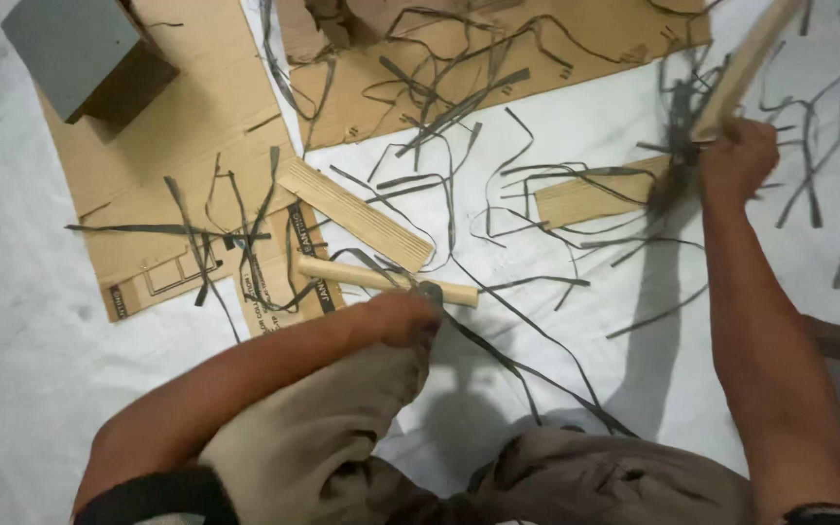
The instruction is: Wrapping a wooden furniture leg with protective cardboard and securing it with plastic ties.
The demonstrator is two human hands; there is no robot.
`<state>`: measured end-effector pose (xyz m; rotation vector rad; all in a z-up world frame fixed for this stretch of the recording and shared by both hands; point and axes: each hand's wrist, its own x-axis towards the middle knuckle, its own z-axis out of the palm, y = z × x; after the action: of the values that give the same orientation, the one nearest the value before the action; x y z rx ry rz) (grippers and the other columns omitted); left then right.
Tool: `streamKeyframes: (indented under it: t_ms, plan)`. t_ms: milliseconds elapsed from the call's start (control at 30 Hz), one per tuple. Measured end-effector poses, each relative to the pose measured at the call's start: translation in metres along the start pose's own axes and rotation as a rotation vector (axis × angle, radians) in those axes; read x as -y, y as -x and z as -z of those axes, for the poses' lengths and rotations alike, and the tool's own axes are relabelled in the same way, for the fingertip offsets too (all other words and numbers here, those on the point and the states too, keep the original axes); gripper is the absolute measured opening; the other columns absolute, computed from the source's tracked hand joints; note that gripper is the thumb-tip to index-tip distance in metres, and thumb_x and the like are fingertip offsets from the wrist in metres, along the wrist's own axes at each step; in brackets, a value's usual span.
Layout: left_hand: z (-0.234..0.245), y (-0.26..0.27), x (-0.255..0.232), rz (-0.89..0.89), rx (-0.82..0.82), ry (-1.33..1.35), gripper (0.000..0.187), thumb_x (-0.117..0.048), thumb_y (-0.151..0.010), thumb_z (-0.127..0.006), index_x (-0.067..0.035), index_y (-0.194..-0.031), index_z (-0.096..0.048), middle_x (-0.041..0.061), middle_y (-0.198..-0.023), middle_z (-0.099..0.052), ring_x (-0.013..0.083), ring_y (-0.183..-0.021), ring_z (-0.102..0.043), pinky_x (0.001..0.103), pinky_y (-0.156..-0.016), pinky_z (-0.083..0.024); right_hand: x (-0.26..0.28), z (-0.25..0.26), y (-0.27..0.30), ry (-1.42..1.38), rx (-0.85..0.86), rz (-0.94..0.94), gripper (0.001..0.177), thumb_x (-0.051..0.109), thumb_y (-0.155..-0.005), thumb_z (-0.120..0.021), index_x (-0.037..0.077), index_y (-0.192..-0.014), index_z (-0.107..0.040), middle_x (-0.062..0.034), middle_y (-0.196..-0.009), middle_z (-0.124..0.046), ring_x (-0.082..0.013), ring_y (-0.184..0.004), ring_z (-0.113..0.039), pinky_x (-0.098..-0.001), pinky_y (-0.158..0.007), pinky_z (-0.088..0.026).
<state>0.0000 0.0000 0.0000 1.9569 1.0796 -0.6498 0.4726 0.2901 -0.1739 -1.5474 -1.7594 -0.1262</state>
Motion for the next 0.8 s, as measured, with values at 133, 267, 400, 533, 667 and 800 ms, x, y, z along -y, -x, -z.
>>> streamKeyframes:
  t_ms: [133,267,400,533,667,800]
  plan:
    - [0.033,-0.027,-0.018,-0.038,-0.079,-0.17,0.033,-0.037,-0.1,-0.055,-0.013,-0.116,-0.069,0.011,-0.108,-0.071,0.0337,-0.094,-0.069,0.051,-0.081,-0.056,0.072,0.057,-0.035,-0.196,0.047,0.074,0.026,-0.017,-0.084,-0.062,-0.009,-0.104,-0.077,-0.0164,-0.096,-0.067,-0.0282,-0.082,-0.065,-0.037,-0.075,-0.055]
    - [0.093,-0.059,-0.033,-0.083,-0.369,-0.326,0.035,-0.02,-0.091,-0.055,-0.013,-0.123,-0.068,0.008,-0.117,-0.071,0.0272,-0.098,-0.068,0.047,-0.094,-0.05,0.147,0.123,-0.063,-0.18,0.034,0.237,0.013,-0.003,-0.091,-0.085,-0.003,-0.104,-0.083,-0.0125,-0.089,-0.07,-0.025,-0.071,-0.061,-0.0365,-0.065,-0.052]
    - [0.17,-0.085,-0.042,-0.155,-0.933,-0.408,0.053,-0.018,-0.086,-0.069,-0.003,-0.135,-0.055,0.015,-0.096,-0.072,0.0345,-0.08,-0.068,0.056,-0.082,-0.053,0.211,0.197,-0.085,-0.346,0.051,0.209,0.011,-0.01,-0.094,-0.08,-0.005,-0.105,-0.079,-0.0125,-0.105,-0.056,-0.0186,-0.073,-0.053,-0.0305,-0.06,-0.048]
    - [0.253,-0.099,-0.082,-0.333,-1.072,-0.31,0.096,-0.019,-0.081,-0.08,-0.004,-0.157,-0.024,0.023,-0.142,-0.055,0.0451,-0.1,-0.065,0.05,-0.079,-0.053,0.249,0.276,-0.095,-0.551,0.029,0.09,0.012,-0.013,-0.099,-0.072,-0.004,-0.107,-0.071,-0.0132,-0.122,-0.062,-0.0179,-0.079,-0.056,-0.0278,-0.062,-0.045]
    - [0.306,-0.103,-0.159,-0.791,-0.905,0.101,0.074,-0.011,-0.077,-0.08,-0.011,-0.14,-0.041,0.013,-0.132,-0.063,0.0309,-0.116,-0.066,0.04,-0.097,-0.053,0.253,0.331,-0.091,-0.697,-0.016,0.003,0.019,-0.01,-0.111,-0.057,-0.001,-0.126,-0.051,-0.0121,-0.1,-0.061,-0.0192,-0.077,-0.063,-0.0291,-0.068,-0.05]
    - [0.306,-0.123,-0.22,-1.108,-0.404,0.674,0.013,-0.006,-0.093,-0.071,0.001,-0.104,-0.069,0.007,-0.097,-0.073,0.0136,-0.087,-0.066,0.028,-0.082,-0.055,0.236,0.359,-0.08,-0.68,-0.185,-0.014,0.031,-0.006,-0.118,-0.054,0.009,-0.141,-0.042,-0.0149,-0.116,-0.054,-0.0202,-0.082,-0.058,-0.0291,-0.068,-0.049]
